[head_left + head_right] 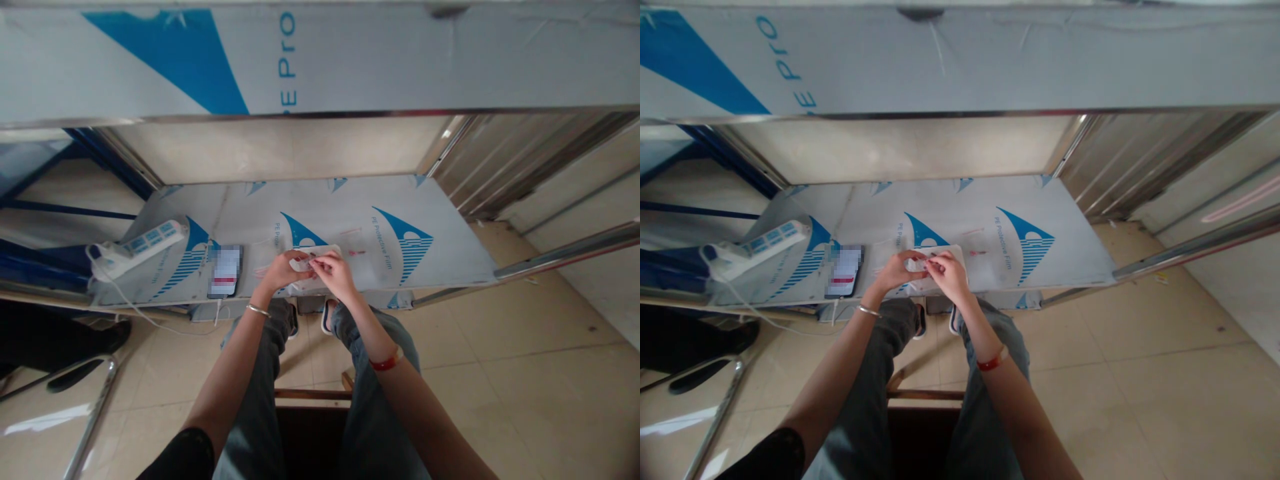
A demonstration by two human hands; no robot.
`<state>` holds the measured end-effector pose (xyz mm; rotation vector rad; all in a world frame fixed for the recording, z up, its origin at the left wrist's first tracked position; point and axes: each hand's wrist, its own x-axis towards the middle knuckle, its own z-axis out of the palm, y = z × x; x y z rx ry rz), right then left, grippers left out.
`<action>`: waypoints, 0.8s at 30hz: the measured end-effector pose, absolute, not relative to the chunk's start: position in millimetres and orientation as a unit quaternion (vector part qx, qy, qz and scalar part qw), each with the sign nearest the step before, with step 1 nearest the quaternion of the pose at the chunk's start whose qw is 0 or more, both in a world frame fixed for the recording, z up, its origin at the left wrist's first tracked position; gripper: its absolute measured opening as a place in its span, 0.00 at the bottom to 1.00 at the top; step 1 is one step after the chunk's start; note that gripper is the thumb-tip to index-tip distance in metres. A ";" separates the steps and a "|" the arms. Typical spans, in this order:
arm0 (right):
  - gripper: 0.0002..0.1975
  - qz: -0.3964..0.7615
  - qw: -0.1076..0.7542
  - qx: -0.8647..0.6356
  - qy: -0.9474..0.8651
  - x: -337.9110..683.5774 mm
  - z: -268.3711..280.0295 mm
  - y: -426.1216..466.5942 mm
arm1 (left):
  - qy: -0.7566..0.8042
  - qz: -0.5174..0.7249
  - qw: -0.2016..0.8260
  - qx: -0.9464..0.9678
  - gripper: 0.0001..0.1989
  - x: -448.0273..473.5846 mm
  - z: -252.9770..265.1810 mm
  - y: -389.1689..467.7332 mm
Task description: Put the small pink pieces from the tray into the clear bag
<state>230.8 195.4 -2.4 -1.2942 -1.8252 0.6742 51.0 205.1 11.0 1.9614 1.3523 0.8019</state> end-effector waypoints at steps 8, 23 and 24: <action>0.12 0.216 0.325 -0.598 -0.700 235.1 -6.3 198.6 | 0.522 0.307 0.299 0.737 0.18 49.7 12.6 205.7; 0.10 0.229 0.071 -0.603 -0.761 218.2 -19.5 191.3 | 0.535 0.303 0.290 0.734 0.18 48.7 18.2 203.7; 0.10 0.231 0.076 -0.604 -0.759 218.8 -19.7 191.8 | 0.534 0.303 0.291 0.734 0.18 48.4 17.6 203.7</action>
